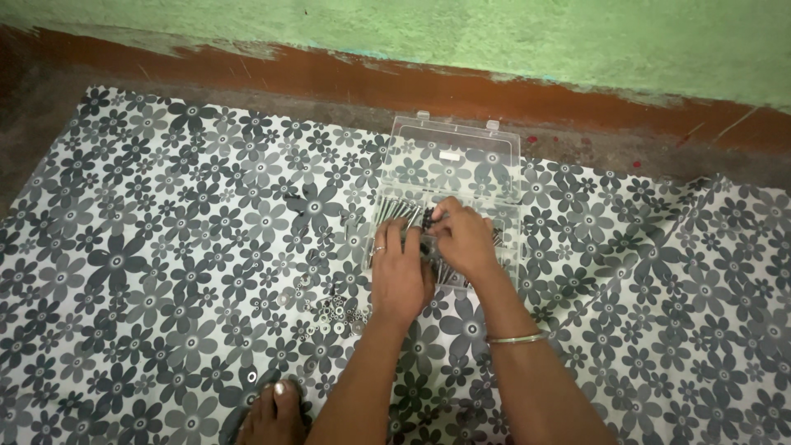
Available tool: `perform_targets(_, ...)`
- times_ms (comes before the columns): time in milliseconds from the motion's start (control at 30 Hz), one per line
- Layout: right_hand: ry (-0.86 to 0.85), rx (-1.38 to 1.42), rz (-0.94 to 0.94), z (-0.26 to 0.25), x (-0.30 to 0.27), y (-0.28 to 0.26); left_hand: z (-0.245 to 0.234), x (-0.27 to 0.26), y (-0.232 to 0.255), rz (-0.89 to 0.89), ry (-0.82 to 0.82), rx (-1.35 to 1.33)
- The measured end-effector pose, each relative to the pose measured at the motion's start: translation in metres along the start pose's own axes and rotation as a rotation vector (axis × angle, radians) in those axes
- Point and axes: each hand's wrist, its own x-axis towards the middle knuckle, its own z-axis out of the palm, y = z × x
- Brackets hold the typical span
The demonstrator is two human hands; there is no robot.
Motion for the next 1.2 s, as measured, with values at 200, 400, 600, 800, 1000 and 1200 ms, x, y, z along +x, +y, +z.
perform_targets(200,-0.007,0.011,0.034,0.002,0.001,0.0,-0.001,0.0,0.001,-0.019,-0.016,-0.007)
perform_targets(400,0.033,0.121,0.01,0.004,0.002,0.009,0.0,0.0,-0.001,0.017,0.008,-0.002)
perform_targets(600,0.146,0.0,-0.193,-0.001,0.001,0.001,0.004,-0.003,-0.007,0.047,0.029,-0.02)
perform_targets(800,0.073,0.248,-0.148,-0.005,-0.002,-0.048,-0.004,-0.004,-0.014,0.016,0.066,-0.274)
perform_targets(1000,0.114,0.092,-0.44,0.016,-0.023,-0.094,-0.035,-0.023,-0.048,-0.227,0.254,-0.203)
perform_targets(1200,-0.279,-0.224,-0.447,0.051,-0.047,-0.126,-0.063,-0.061,-0.094,-0.384,0.312,0.094)
